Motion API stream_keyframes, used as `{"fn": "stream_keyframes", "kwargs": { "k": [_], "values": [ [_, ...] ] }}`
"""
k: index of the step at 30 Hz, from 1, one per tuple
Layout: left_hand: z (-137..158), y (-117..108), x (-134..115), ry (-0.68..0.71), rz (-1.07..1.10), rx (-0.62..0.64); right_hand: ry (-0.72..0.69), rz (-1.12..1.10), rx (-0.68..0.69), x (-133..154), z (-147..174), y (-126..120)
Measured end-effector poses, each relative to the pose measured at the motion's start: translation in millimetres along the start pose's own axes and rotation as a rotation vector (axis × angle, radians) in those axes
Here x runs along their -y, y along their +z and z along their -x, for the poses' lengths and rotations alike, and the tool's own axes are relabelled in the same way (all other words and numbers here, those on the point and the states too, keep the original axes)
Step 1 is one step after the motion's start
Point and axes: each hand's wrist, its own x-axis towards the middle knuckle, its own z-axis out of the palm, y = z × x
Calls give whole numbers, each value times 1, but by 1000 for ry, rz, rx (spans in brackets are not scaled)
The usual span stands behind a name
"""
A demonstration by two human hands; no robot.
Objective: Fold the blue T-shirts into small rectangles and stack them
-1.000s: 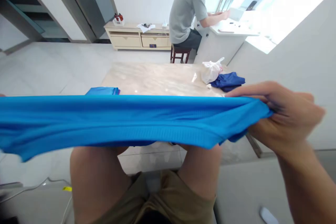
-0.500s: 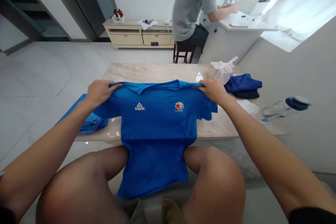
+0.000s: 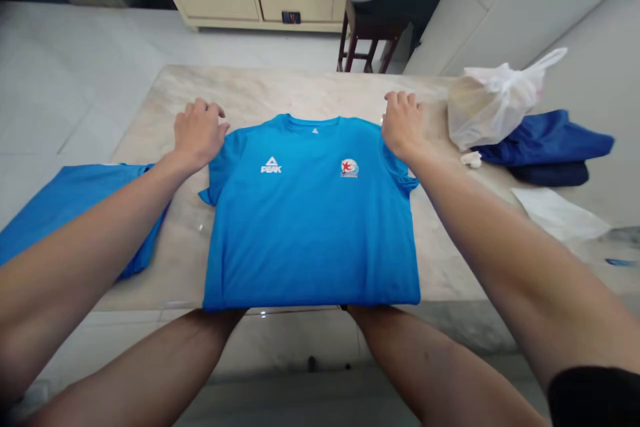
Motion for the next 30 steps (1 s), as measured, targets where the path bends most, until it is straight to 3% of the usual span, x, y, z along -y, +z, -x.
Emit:
{"fn": "stream_keyframes", "kwargs": {
  "k": [4, 8, 12, 15, 18, 23, 30],
  "values": [
    [38, 8, -8, 192, -16, -19, -140, 9, 47, 40, 39, -12],
    [93, -1, -17, 325, -81, 129, -148, 53, 309, 63, 96, -43],
    [145, -31, -36, 388, -136, 416, -38, 49, 737, 72, 134, -81],
    [176, -56, -54, 375, -128, 636, -18, 7, 919, 84, 156, -106],
    [203, -72, -66, 381, -97, 707, -30, -25, 924, 98, 176, -120],
    [234, -77, -62, 386, -43, 652, -2, -75, 856, 98, 192, -127],
    [214, -58, -40, 373, -17, 632, 27, -103, 787, 72, 187, -115]
  ]
}}
